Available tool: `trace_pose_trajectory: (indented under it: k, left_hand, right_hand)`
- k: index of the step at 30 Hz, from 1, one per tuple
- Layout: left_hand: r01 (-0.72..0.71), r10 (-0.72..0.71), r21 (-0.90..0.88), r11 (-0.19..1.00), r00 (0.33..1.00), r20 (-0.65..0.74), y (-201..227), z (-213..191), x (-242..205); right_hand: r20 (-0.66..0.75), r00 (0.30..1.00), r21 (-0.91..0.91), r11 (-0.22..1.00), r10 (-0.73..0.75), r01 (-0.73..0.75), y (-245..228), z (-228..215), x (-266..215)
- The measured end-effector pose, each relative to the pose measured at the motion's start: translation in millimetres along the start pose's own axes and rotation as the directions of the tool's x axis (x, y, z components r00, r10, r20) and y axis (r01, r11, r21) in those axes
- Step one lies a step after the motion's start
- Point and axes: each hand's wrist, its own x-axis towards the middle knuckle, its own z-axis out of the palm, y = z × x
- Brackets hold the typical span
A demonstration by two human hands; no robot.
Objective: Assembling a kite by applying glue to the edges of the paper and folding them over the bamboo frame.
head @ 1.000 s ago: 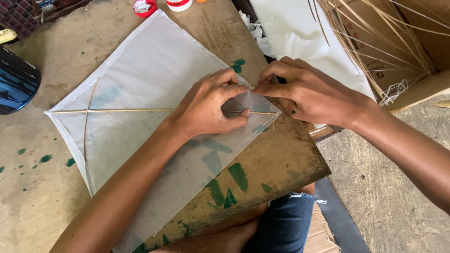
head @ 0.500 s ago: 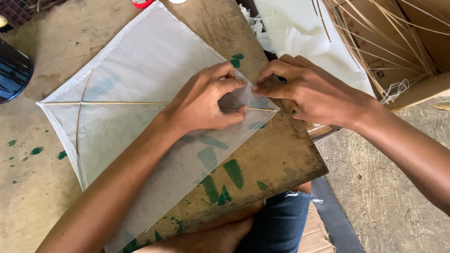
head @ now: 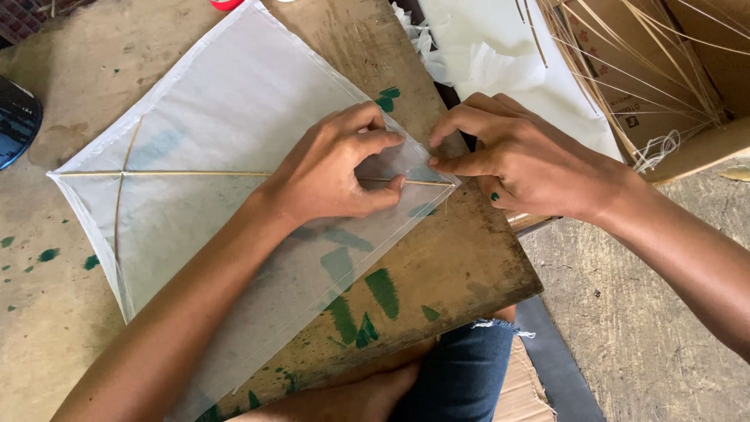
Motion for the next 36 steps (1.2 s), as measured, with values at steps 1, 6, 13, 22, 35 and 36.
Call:
trace_pose_trajectory:
  k: [1,6,13,22,35,36]
  left_hand:
    - [0.002,-0.002,0.001,1.000,1.000,-0.001,-0.1,0.0,-0.3]
    - [0.021,-0.021,0.017,1.000,1.000,0.011,-0.5,0.3,-0.4]
    - [0.009,-0.009,0.014,1.000,1.000,-0.004,-1.5,0.5,-0.9]
    - [0.002,-0.002,0.011,1.000,1.000,0.001,-0.5,0.5,0.1]
    - [0.016,-0.016,0.012,1.000,1.000,-0.001,-1.3,1.1,-1.3]
    - [0.022,-0.022,0.018,1.000,1.000,-0.001,-1.6,1.5,-1.4]
  right_hand:
    - [0.001,1.000,0.001,1.000,-0.002,0.002,0.5,0.2,-0.7]
    - [-0.040,0.994,-0.055,0.994,-0.099,0.096,1.5,-4.2,-1.0]
    - [-0.090,0.986,0.025,0.989,-0.143,0.145,-0.7,-2.1,-2.4]
    - [-0.179,0.969,-0.053,0.986,-0.168,0.161,3.4,-4.5,-5.9]
    - [-0.117,0.982,-0.065,0.988,-0.147,0.140,-0.7,-5.2,-3.5]
    - [-0.124,0.984,-0.082,0.990,-0.126,0.116,-1.4,-7.1,-4.3]
